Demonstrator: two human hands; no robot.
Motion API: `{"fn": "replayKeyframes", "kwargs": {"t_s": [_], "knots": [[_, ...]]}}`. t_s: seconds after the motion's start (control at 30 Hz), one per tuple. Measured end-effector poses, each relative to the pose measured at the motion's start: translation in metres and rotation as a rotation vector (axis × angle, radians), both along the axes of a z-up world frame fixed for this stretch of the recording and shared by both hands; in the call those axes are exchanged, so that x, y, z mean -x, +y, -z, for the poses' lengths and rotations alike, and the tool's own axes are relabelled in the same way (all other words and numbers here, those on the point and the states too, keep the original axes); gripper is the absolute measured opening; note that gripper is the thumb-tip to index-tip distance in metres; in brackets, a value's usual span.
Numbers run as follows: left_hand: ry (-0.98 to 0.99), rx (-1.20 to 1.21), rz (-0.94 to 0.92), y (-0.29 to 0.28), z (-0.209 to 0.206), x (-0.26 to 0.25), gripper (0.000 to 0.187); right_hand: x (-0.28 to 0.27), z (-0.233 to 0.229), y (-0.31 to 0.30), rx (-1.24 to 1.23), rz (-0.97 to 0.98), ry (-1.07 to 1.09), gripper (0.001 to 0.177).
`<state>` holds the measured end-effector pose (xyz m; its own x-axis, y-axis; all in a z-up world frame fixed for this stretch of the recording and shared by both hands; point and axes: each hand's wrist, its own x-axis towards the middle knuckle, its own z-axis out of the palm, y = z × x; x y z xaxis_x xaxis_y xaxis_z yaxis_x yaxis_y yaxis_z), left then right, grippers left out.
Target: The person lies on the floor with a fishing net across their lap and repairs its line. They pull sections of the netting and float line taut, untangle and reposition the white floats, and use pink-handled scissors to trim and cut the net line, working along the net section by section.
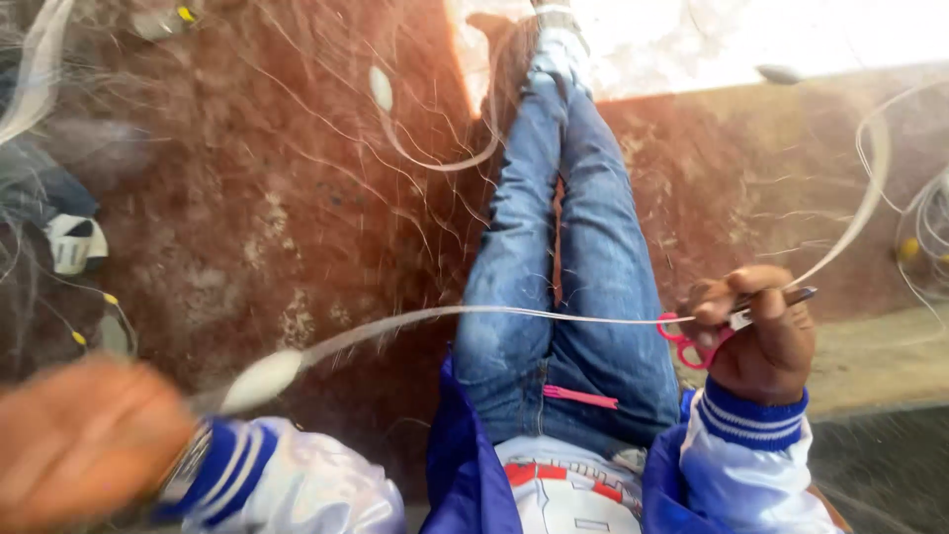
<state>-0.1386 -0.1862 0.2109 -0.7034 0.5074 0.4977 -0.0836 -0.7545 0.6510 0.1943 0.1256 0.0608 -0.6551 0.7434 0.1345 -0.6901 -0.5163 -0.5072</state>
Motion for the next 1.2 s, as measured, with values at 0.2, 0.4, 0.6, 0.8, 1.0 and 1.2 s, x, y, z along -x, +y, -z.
{"fn": "replayKeyframes", "kwargs": {"t_s": [0.2,0.4,0.6,0.8,1.0,1.2], "knots": [[-0.146,0.194,-0.136,-0.005,0.018,0.022,0.03,-0.013,0.002,0.005,0.116,0.148,-0.247,0.023],[-0.458,0.441,-0.775,0.054,0.047,0.016,0.025,0.016,0.01,-0.011,0.194,-0.081,-0.179,0.023],[-0.774,0.714,-0.066,0.13,0.144,-0.049,0.03,0.028,0.037,-0.036,0.221,-0.1,-0.312,0.027],[-0.713,0.504,0.766,0.179,0.173,-0.17,0.087,0.025,0.044,-0.042,0.199,-0.112,-0.297,0.028],[-0.796,0.33,0.472,0.187,0.15,-0.133,0.03,0.027,0.03,-0.036,0.116,-0.115,-0.3,0.024],[-0.986,0.408,0.299,0.177,0.144,-0.14,0.021,0.033,0.042,-0.024,0.096,-0.041,-0.433,0.02]]}}
